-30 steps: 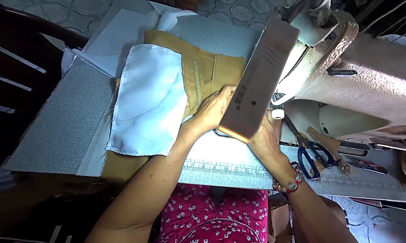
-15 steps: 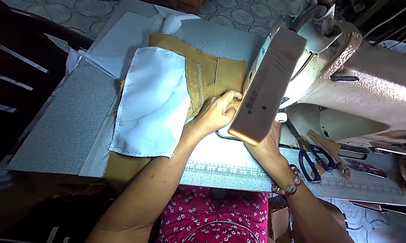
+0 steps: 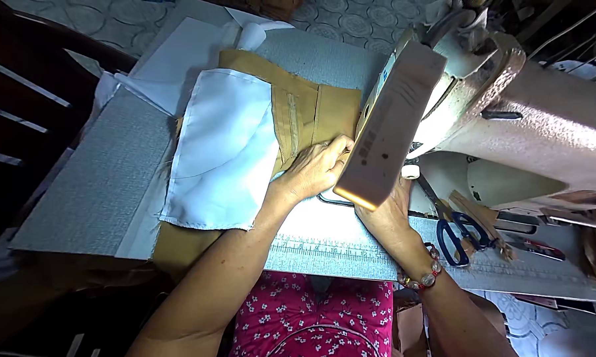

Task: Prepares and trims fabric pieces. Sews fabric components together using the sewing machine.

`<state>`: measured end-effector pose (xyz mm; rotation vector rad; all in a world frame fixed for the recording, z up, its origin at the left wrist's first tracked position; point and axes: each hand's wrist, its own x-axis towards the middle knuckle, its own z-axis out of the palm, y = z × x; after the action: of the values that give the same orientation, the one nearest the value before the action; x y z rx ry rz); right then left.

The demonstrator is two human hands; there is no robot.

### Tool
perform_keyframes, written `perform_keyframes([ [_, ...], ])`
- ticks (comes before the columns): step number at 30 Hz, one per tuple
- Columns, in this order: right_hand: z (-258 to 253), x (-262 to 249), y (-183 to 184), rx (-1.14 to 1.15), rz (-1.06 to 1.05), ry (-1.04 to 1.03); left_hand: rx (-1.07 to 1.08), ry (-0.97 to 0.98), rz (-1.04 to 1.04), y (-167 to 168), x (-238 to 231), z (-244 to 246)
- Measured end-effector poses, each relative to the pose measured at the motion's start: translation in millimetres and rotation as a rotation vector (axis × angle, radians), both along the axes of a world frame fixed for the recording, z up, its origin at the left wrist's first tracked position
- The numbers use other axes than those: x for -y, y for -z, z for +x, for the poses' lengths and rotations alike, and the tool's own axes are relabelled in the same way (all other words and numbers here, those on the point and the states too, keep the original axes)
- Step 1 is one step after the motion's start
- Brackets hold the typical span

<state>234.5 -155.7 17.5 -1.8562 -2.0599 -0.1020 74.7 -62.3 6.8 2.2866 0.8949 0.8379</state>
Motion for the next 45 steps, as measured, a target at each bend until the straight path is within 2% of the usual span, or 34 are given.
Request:
perform_keyframes([
  [3,5,3,1,-0.106,0.025,-0.002,-0.052,-0.008,0.015,-6,2,0],
  [5,7,4,4,-0.093,0.04,-0.006,-0.071,0.007,0.005,-8,2,-1],
  [9,6,4,3,-0.035,0.03,-0.001,-0.146,0.029,0.141,9,-3,-9],
  [12,8,4,3,-0.044,0.019,-0.009,-0.237,0.07,0.136,-12,14,-10],
  [16,19,10,3,-0.182,0.032,-0.043,-0.308,0.057,0.214,2,28,-16],
  [19,20,24,8,-0.145,0.063,-0.121,-0.337,0.081,0.192,11,31,-26],
  [24,16,37,18,-0.04,0.087,-0.128,-0.3,0.151,0.168,14,27,-37],
  [35,11,32,27,-0.085,0.09,-0.074,-0.312,0.194,0.176,25,8,-47],
  [41,11,33,30,-0.08,0.104,-0.063,-0.284,0.202,0.172,33,-19,-43],
  [45,12,34,32,-0.075,0.135,-0.065,-0.247,0.195,0.145,15,-32,-27],
])
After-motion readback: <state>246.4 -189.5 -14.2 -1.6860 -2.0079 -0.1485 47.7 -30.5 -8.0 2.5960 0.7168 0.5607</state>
